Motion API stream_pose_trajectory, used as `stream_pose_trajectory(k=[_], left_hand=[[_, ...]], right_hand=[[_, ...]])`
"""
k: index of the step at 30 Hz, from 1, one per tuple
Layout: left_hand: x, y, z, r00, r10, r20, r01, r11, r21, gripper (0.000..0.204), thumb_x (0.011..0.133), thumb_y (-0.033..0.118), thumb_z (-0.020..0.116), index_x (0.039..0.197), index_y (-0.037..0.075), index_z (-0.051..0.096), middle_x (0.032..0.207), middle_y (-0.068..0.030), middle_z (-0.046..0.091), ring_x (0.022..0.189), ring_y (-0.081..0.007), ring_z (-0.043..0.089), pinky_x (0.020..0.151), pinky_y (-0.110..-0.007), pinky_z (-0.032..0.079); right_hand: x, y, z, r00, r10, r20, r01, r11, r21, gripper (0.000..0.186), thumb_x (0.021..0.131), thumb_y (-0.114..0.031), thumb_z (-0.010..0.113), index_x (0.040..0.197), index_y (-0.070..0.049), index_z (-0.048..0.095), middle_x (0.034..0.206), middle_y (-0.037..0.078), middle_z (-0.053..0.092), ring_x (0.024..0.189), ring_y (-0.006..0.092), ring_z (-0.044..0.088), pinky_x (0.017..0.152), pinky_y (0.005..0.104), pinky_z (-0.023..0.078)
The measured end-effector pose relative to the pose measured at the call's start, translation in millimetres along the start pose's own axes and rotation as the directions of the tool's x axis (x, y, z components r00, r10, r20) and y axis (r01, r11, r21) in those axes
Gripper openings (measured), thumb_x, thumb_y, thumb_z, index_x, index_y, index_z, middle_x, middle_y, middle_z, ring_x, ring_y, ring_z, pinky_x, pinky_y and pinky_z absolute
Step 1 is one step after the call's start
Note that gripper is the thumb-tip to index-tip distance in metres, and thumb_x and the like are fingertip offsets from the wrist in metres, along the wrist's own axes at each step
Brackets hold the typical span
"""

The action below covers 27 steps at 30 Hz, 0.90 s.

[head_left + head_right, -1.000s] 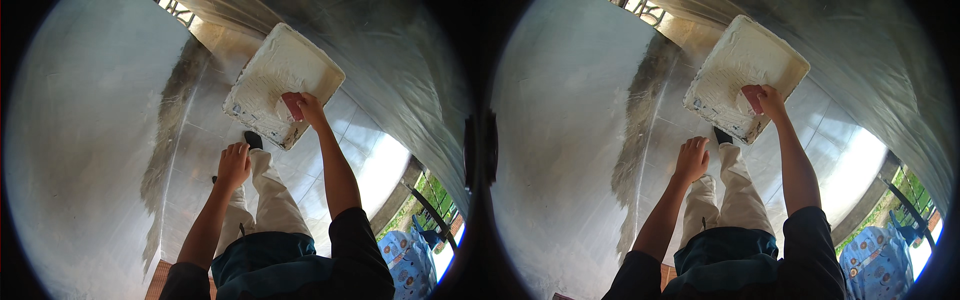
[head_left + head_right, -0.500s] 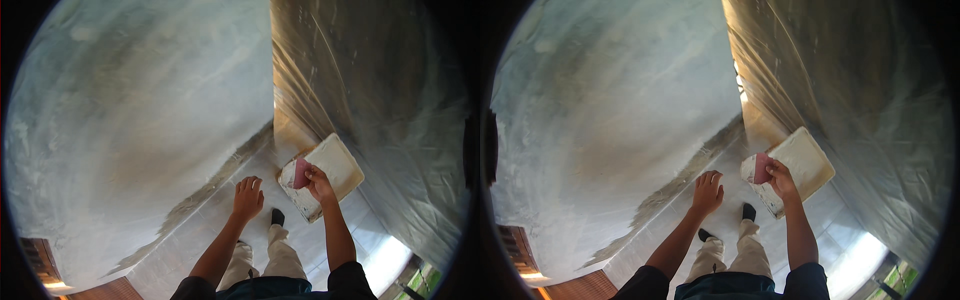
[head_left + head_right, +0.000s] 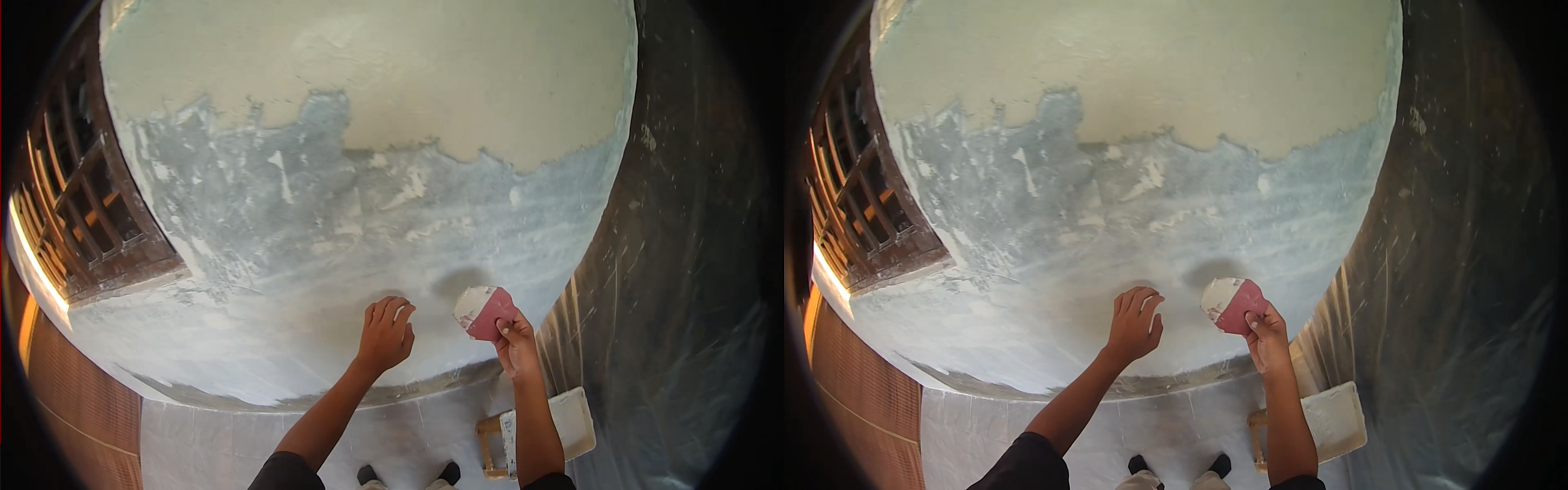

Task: The person applies wall filler paste to an interior wall using a putty knife, smoothing the paste onto the wall surface.

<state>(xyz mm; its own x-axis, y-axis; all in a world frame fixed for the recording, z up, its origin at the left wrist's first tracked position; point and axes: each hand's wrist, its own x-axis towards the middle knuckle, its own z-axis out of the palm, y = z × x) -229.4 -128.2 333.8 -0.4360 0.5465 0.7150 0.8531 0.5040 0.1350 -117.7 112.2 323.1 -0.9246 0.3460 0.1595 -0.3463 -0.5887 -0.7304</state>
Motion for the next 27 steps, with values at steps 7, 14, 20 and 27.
stream_pose_trajectory(k=[7,14,20,27], left_hand=[[51.8,-46.5,-117.9,0.965,0.174,-0.198,-0.138,0.973,0.183,0.036,0.074,0.005,0.062,0.11,0.006,0.06,0.118,-0.0114,0.055,0.117,-0.0322,0.049,0.095,-0.047,0.036],[108.9,-92.6,-202.9,0.862,0.373,-0.344,-0.179,0.858,0.481,0.039,0.076,0.011,0.059,0.115,0.006,0.057,0.132,-0.0141,0.052,0.129,-0.0357,0.043,0.105,-0.05,0.03],[122.6,-130.6,-228.3,0.836,0.428,-0.343,-0.192,0.815,0.547,0.041,0.084,0.016,0.055,0.123,0.005,0.051,0.144,-0.0164,0.046,0.138,-0.037,0.037,0.112,-0.052,0.024],[120.6,-140.4,-223.2,0.844,0.444,-0.301,-0.199,0.781,0.592,0.046,0.087,0.024,0.051,0.128,0.003,0.05,0.147,-0.0169,0.044,0.141,-0.0381,0.035,0.115,-0.053,0.021]], right_hand=[[39.5,-19.1,159.8,0.895,-0.405,0.185,0.445,0.819,-0.362,0.024,0.099,-0.004,0.051,0.122,0.004,0.057,0.112,0.007,0.066,0.103,0.0116,0.059,0.095,0.028,0.045],[48.8,-26.2,279.2,0.571,-0.763,0.303,0.72,0.289,-0.63,0.027,0.097,0.0,0.052,0.122,0.007,0.058,0.103,0.013,0.07,0.091,0.0133,0.064,0.084,0.0265,0.05],[57.7,-11.4,320.7,0.365,-0.874,0.32,0.755,0.077,-0.651,0.031,0.093,0.007,0.051,0.123,0.005,0.059,0.109,0.02,0.069,0.099,0.0262,0.069,0.083,0.0305,0.052],[71.5,-0.7,340.2,0.26,-0.904,0.34,0.73,-0.046,-0.682,0.039,0.09,0.012,0.05,0.127,0.004,0.057,0.117,0.023,0.065,0.109,0.0347,0.066,0.088,0.036,0.054]])
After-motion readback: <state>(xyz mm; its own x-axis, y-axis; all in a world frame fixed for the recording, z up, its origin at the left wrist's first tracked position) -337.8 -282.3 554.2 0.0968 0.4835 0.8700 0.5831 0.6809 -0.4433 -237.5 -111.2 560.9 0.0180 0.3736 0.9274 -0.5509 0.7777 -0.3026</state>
